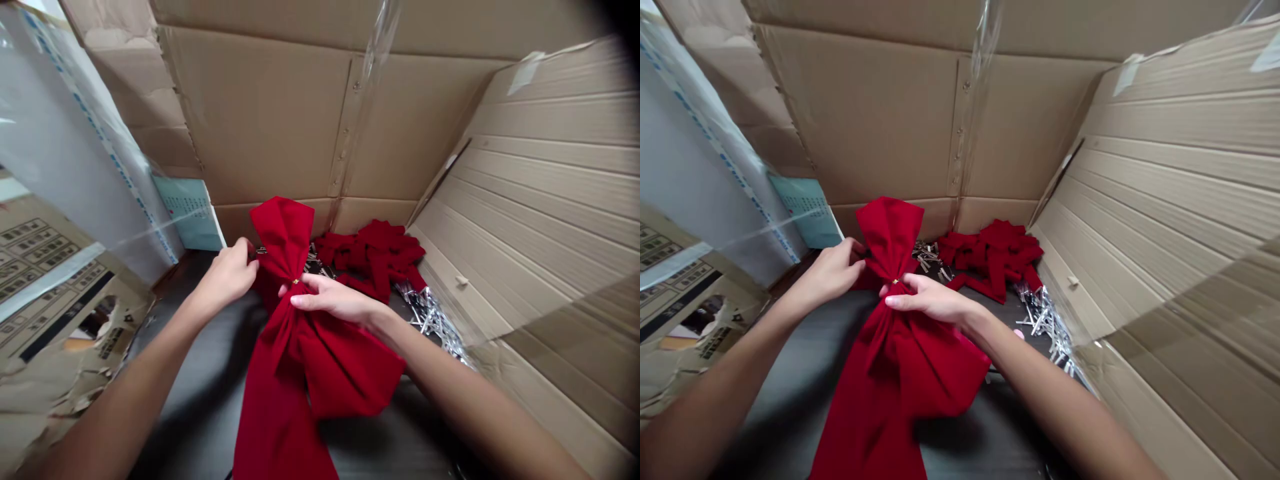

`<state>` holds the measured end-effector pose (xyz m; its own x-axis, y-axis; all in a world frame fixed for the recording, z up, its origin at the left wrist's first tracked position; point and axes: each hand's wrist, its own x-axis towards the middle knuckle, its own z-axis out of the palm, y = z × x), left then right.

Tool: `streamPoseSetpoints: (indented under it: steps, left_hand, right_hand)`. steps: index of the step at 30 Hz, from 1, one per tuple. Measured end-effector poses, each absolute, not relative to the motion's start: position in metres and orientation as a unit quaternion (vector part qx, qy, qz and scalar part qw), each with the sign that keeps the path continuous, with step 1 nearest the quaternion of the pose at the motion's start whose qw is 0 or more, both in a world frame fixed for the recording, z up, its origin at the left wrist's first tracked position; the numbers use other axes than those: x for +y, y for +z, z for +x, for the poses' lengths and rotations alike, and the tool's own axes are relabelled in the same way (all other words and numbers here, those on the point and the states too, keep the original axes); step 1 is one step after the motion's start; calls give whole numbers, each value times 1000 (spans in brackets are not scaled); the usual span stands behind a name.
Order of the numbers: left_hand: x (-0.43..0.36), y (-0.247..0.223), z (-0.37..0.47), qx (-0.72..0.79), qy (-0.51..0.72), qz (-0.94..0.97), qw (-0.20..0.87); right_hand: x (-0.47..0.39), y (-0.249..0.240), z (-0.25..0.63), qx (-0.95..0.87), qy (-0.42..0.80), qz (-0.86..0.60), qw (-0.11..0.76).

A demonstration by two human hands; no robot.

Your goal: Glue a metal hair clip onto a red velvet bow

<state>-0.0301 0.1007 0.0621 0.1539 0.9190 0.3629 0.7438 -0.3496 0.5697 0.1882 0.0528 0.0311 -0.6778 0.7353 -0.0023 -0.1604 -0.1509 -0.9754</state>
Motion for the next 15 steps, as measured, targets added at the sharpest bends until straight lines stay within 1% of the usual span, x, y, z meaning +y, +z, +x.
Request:
streamPoseSetpoints:
  steps: [3, 4, 5, 6, 7, 9, 12, 15]
  left_hand:
    - [76, 58, -23, 585, 295, 737, 168]
    - [68, 54, -18, 582, 275, 735, 214]
    - [60, 47, -13, 550, 274, 715, 335]
    - [53, 40, -7, 514, 299, 683, 425]
    - [48, 31, -2, 491, 319, 661, 468]
    - [41, 14, 8, 490, 345, 633, 491]
    - [37, -3, 13, 504, 394, 576, 509]
    - [38, -7, 11, 514, 439, 531, 511]
  right_hand:
    - [57, 25, 188, -643, 619, -326, 311]
    - [57, 21, 186, -671, 573, -354, 310]
    - [57, 18, 184, -697, 524, -385, 302]
    - [56, 14, 181, -722, 474, -417, 284]
    - [53, 10, 178, -743, 427, -446, 257]
    - [44, 4, 171, -781, 343, -484, 198]
    - [27, 2, 163, -817, 231, -505, 156]
    - [19, 6, 164, -835, 207, -487, 150]
